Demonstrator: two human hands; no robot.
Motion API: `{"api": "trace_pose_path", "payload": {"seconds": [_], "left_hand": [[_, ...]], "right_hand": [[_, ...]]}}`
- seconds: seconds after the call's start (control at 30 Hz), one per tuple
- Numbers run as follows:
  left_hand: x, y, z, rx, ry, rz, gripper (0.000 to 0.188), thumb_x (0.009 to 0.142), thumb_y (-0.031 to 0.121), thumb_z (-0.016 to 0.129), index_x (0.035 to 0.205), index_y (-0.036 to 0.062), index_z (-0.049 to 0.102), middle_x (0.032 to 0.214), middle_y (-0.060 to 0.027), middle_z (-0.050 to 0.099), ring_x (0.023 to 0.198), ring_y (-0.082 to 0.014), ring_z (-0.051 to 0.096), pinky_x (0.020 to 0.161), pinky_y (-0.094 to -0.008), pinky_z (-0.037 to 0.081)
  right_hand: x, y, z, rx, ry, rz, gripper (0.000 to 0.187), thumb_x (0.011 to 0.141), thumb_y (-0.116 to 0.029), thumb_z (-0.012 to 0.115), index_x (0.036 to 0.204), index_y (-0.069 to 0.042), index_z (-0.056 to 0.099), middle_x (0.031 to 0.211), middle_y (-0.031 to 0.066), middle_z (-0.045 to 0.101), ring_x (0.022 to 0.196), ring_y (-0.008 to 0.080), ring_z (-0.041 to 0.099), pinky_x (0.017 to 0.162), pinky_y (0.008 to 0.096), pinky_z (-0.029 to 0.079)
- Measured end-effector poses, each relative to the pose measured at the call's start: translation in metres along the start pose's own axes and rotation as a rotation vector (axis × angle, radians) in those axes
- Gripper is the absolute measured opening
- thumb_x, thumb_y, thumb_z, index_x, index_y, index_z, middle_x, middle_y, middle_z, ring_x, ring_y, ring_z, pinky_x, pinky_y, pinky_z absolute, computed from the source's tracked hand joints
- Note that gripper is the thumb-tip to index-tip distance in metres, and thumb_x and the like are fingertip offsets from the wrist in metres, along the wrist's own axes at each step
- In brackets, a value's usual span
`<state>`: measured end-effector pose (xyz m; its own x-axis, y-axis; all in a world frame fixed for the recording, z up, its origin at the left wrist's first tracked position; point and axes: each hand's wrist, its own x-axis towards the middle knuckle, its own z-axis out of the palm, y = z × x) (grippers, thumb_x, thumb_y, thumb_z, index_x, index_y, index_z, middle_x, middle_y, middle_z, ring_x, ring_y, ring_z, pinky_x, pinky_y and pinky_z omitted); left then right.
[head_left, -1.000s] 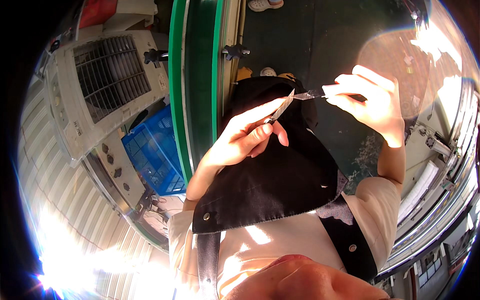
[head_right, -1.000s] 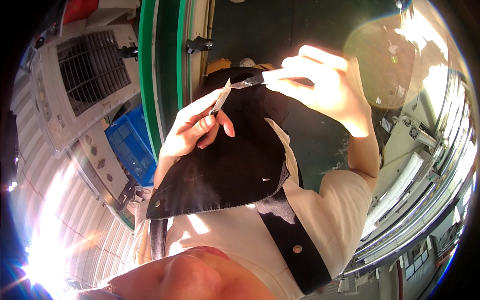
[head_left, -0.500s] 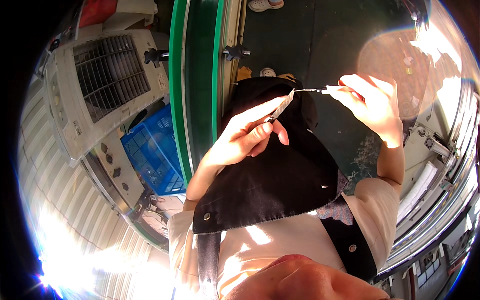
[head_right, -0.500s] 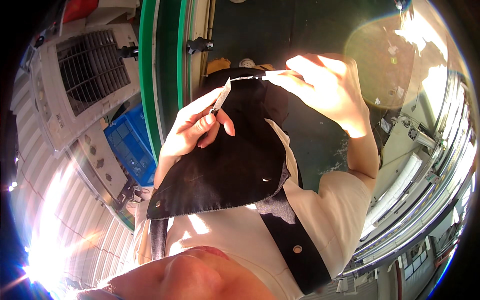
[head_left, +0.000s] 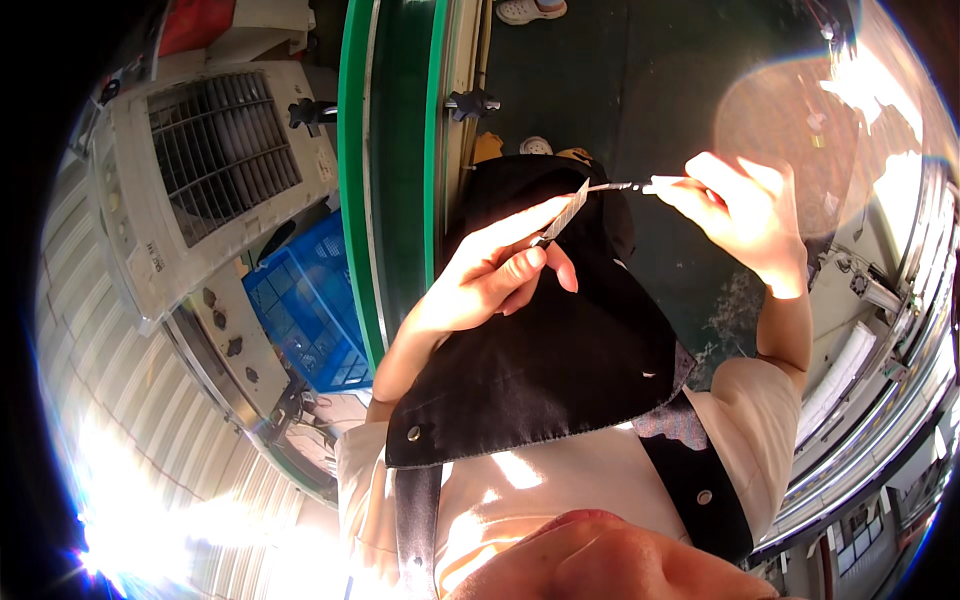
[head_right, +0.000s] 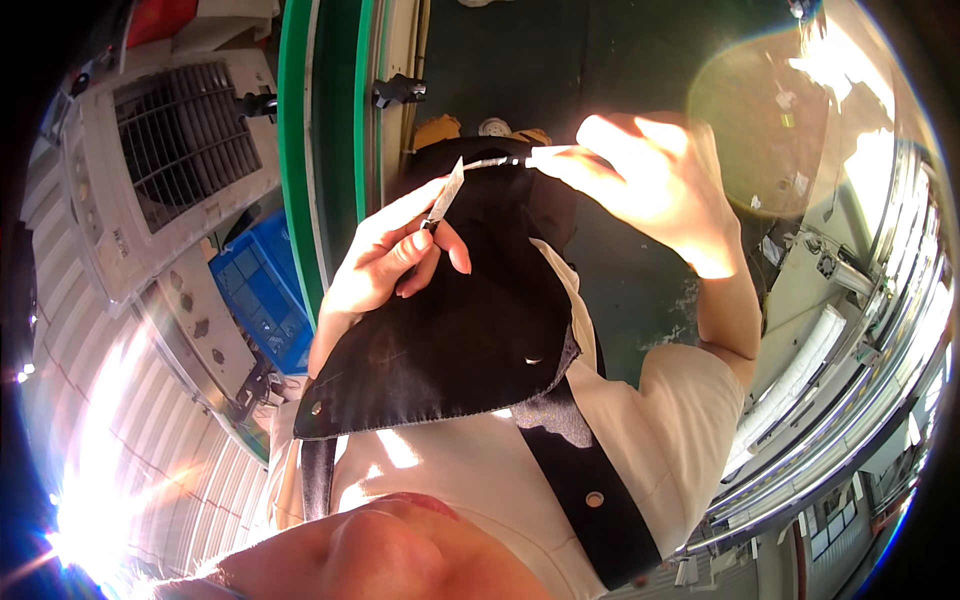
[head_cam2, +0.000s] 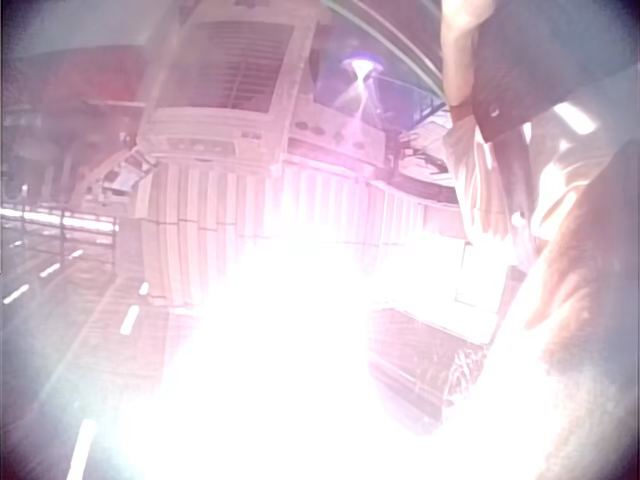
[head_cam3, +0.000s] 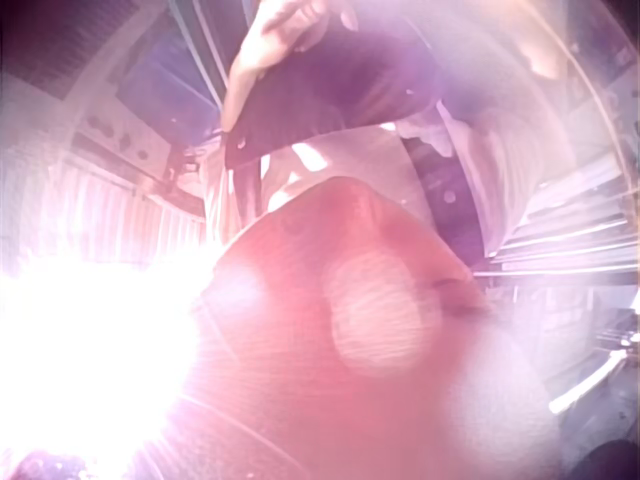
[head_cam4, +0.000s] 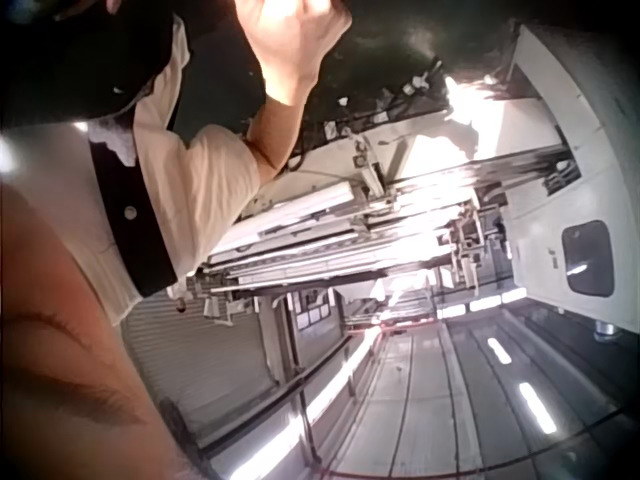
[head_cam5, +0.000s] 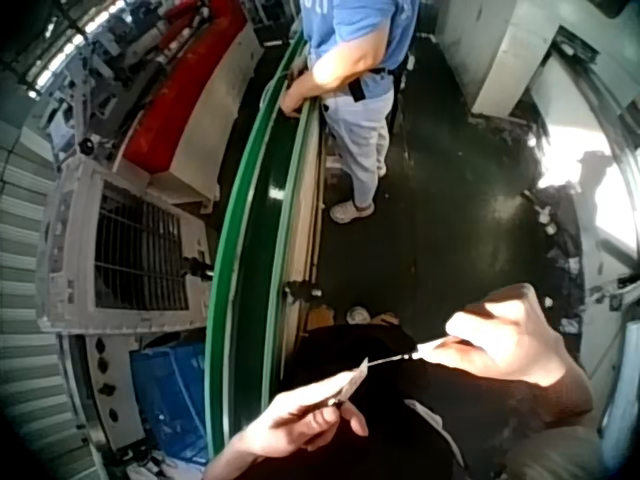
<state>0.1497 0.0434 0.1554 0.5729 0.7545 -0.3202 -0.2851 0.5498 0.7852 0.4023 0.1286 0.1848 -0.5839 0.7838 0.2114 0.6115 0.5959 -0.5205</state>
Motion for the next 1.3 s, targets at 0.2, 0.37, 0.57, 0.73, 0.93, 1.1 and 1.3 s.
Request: {"api": "trace_pose_path", "payload": {"seconds": [0.2, 0.37, 0.57, 0.73, 0.93, 1.1, 1.3], "left_hand": [[-0.0004, -0.0008, 0.0004, 0.002, -0.002, 0.001, 0.047, 0.094, 0.023, 0.044, 0.138, 0.0135, 0.031, 0.082, -0.0123, 0.061, 0.041, -0.0038, 0.033, 0.040, -0.0160, 0.032], [-0.0010, -0.0006, 0.0007, 0.003, -0.003, 0.010, 0.047, 0.094, 0.023, 0.044, 0.138, 0.0134, 0.031, 0.082, -0.0119, 0.061, 0.041, -0.0036, 0.033, 0.040, -0.0159, 0.031], [-0.0010, -0.0012, 0.0005, 0.008, -0.003, 0.015, 0.047, 0.094, 0.023, 0.044, 0.138, 0.0133, 0.031, 0.081, -0.0114, 0.061, 0.041, -0.0036, 0.033, 0.040, -0.0159, 0.031], [-0.0008, -0.0004, -0.0008, 0.014, -0.008, 0.020, 0.047, 0.094, 0.023, 0.044, 0.138, 0.0135, 0.031, 0.082, -0.0117, 0.061, 0.041, -0.0037, 0.033, 0.040, -0.0159, 0.032], [-0.0008, -0.0016, -0.0006, 0.002, -0.005, 0.016, 0.047, 0.094, 0.023, 0.044, 0.138, 0.0137, 0.031, 0.082, -0.0119, 0.061, 0.041, -0.0037, 0.033, 0.040, -0.0159, 0.032], [-0.0008, -0.0024, -0.0007, -0.001, -0.011, 0.016, 0.047, 0.094, 0.022, 0.044, 0.138, 0.0137, 0.031, 0.082, -0.0123, 0.061, 0.041, -0.0037, 0.033, 0.040, -0.0158, 0.032], [-0.0006, -0.0009, -0.0001, -0.009, -0.010, 0.000, 0.047, 0.094, 0.023, 0.044, 0.138, 0.0128, 0.031, 0.081, -0.0126, 0.061, 0.041, -0.0036, 0.033, 0.040, -0.0157, 0.031]], "right_hand": [[-0.0008, -0.0005, -0.0013, 0.023, -0.017, -0.006, 0.029, 0.072, -0.024, 0.073, 0.059, -0.010, 0.051, 0.049, 0.0010, 0.044, 0.039, 0.0152, 0.042, 0.036, 0.0275, 0.033], [-0.0022, -0.0003, -0.0022, -0.012, -0.041, 0.024, 0.027, 0.071, -0.022, 0.073, 0.061, -0.008, 0.052, 0.049, 0.0021, 0.046, 0.040, 0.0156, 0.043, 0.037, 0.0278, 0.034], [-0.0013, 0.0002, -0.0012, 0.010, -0.037, 0.010, 0.030, 0.072, -0.027, 0.072, 0.059, -0.009, 0.051, 0.049, 0.0018, 0.045, 0.040, 0.0166, 0.042, 0.036, 0.0289, 0.033], [0.0009, -0.0009, -0.0035, -0.053, -0.018, 0.036, 0.034, 0.073, -0.026, 0.072, 0.056, -0.009, 0.048, 0.048, 0.0021, 0.044, 0.040, 0.0174, 0.042, 0.037, 0.0295, 0.033], [0.0007, 0.0005, -0.0038, -0.045, -0.044, 0.011, 0.029, 0.073, -0.024, 0.071, 0.059, -0.009, 0.051, 0.049, 0.0014, 0.045, 0.041, 0.0165, 0.042, 0.038, 0.0286, 0.034], [0.0009, -0.0018, -0.0039, 0.053, -0.053, 0.036, 0.026, 0.073, -0.024, 0.072, 0.062, -0.009, 0.053, 0.051, 0.0015, 0.046, 0.043, 0.0155, 0.044, 0.038, 0.0279, 0.035], [0.0011, -0.0012, -0.0057, 0.017, -0.071, 0.041, 0.030, 0.073, -0.025, 0.071, 0.059, -0.008, 0.050, 0.051, 0.0020, 0.046, 0.042, 0.0166, 0.043, 0.039, 0.0287, 0.034]]}}
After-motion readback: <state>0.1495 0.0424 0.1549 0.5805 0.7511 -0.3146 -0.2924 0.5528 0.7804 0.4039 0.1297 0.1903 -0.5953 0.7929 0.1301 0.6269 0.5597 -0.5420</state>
